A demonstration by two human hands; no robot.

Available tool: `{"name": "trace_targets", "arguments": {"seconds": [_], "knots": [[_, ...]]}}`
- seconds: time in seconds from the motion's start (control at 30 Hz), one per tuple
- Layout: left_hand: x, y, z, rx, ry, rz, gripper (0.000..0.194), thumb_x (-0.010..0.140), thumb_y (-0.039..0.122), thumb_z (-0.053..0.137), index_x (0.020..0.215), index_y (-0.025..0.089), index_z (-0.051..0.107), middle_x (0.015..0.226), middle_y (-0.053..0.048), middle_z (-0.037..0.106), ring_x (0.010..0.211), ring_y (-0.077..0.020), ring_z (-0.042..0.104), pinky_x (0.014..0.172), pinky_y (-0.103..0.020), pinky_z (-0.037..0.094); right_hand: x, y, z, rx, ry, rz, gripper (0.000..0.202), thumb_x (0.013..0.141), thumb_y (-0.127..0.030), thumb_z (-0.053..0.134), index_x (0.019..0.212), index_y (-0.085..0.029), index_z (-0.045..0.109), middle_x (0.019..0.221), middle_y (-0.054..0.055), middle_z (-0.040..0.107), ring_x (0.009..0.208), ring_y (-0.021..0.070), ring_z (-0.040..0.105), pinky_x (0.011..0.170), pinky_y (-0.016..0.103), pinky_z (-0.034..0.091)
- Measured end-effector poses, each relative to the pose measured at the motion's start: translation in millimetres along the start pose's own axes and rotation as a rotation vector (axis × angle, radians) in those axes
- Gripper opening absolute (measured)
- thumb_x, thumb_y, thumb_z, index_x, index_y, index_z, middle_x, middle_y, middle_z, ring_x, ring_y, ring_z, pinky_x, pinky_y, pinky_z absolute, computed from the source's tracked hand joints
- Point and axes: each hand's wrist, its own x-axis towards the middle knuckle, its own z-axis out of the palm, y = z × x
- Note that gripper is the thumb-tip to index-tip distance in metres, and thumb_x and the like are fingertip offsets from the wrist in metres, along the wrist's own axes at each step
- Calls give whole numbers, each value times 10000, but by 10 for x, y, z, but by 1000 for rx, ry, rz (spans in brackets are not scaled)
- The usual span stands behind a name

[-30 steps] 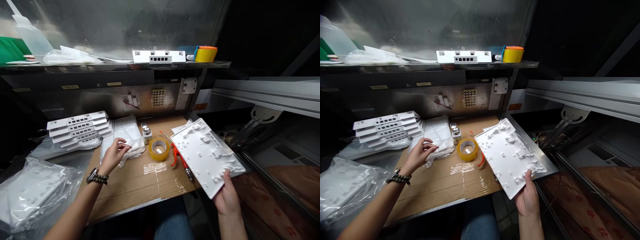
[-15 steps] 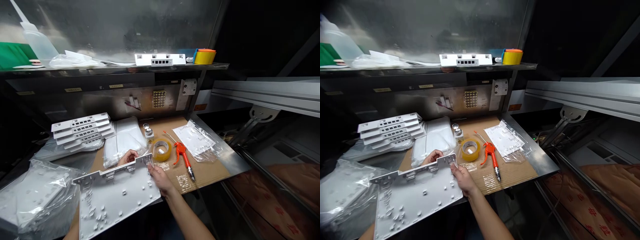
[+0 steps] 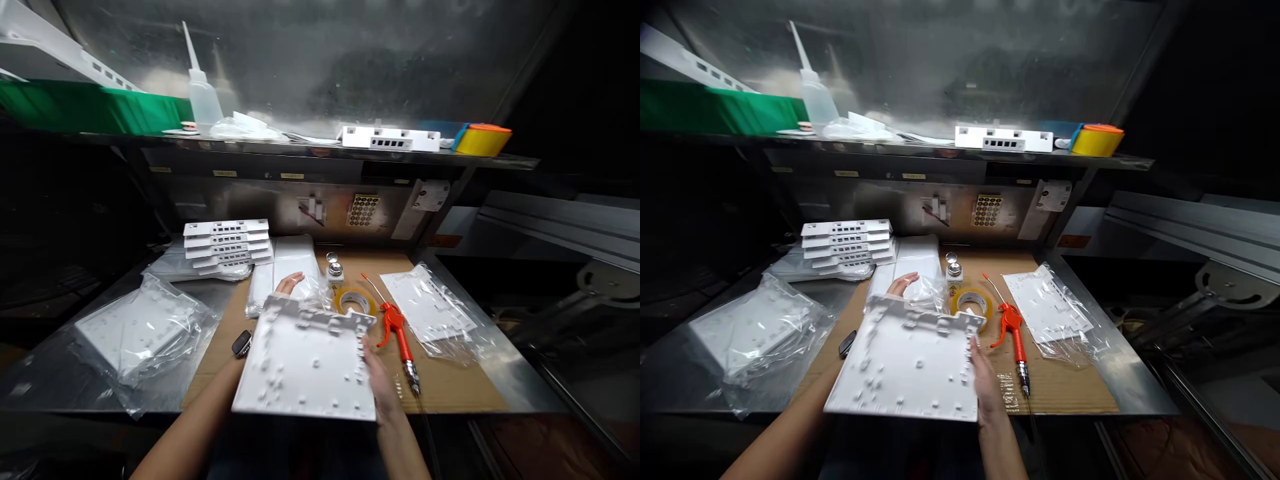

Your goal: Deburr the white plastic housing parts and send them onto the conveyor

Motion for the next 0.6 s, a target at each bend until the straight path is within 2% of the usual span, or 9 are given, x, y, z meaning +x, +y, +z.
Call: {"name": "trace_targets", "arguments": {"seconds": [0.07, 0.17, 0.3, 0.4, 0.47, 0.53, 0.57, 0.6], "knots": [[37, 77, -23, 28, -9, 4, 567, 920, 305, 589, 1478, 230, 527, 1622, -131, 434, 1336, -355, 554, 1036, -502, 527, -72, -88, -56, 76, 52, 6, 715, 817, -726, 699, 1259, -165, 716, 1100, 131, 803, 1168, 337, 727, 959, 502, 606], [72, 190, -24, 42, -76, 24, 607, 940, 325, 609, 1532, 299, 474, 1694, -76, 333, 1369, -347, 544, 1031, -472, 538, -201, -258, -151, 170, 181, -42, 718, 883, -733, 604, 1360, -200, 658, 1223, 126, 773, 1200, 323, 716, 1001, 510, 596], [134, 292, 82, 14, -153, 62, 649, 953, 340, 625, 1570, 318, 424, 1708, -65, 304, 1412, -331, 514, 1097, -458, 501, -365, -423, -231, 182, 339, -111, 764, 893, -709, 620, 1463, -203, 572, 1301, 119, 742, 1199, 319, 717, 1023, 506, 595], [179, 342, 179, -17, -177, 80, 656, 933, 315, 641, 1560, 301, 447, 1707, -72, 303, 1422, -347, 493, 1070, -460, 521, -469, -426, -258, 147, 468, -218, 822, 863, -712, 663, 1510, -225, 522, 1325, 101, 731, 1218, 316, 707, 1017, 477, 606], [194, 371, 238, -50, -201, 94, 668, 910, 242, 615, 1556, 303, 456, 1704, -81, 307, 1305, -326, 588, 949, -425, 580, -536, -345, -312, 87, 609, -356, 895, 829, -748, 679, 1535, -232, 489, 1351, 103, 716, 1264, 331, 677, 1020, 460, 607], [204, 400, 296, -95, -240, 103, 729, 856, 146, 574, 1554, 322, 461, 1705, -92, 302, 1012, -248, 696, 740, -365, 604, -601, -198, -428, -40, 700, -488, 965, 796, -793, 680, 1537, -207, 485, 1345, 134, 714, 1301, 371, 645, 1018, 466, 608], [211, 416, 327, -120, -258, 105, 767, 821, 112, 564, 1551, 328, 468, 1704, -100, 303, 881, -207, 695, 646, -336, 584, -628, -108, -507, -110, 665, -500, 977, 781, -801, 690, 1527, -199, 499, 1333, 149, 718, 1316, 394, 630, 1014, 481, 610], [222, 433, 358, -147, -272, 107, 792, 794, 93, 563, 1546, 326, 479, 1696, -110, 320, 804, -181, 679, 586, -313, 560, -648, -13, -591, -160, 577, -457, 958, 763, -790, 719, 1504, -212, 530, 1324, 151, 722, 1336, 412, 610, 1013, 499, 610]]}}
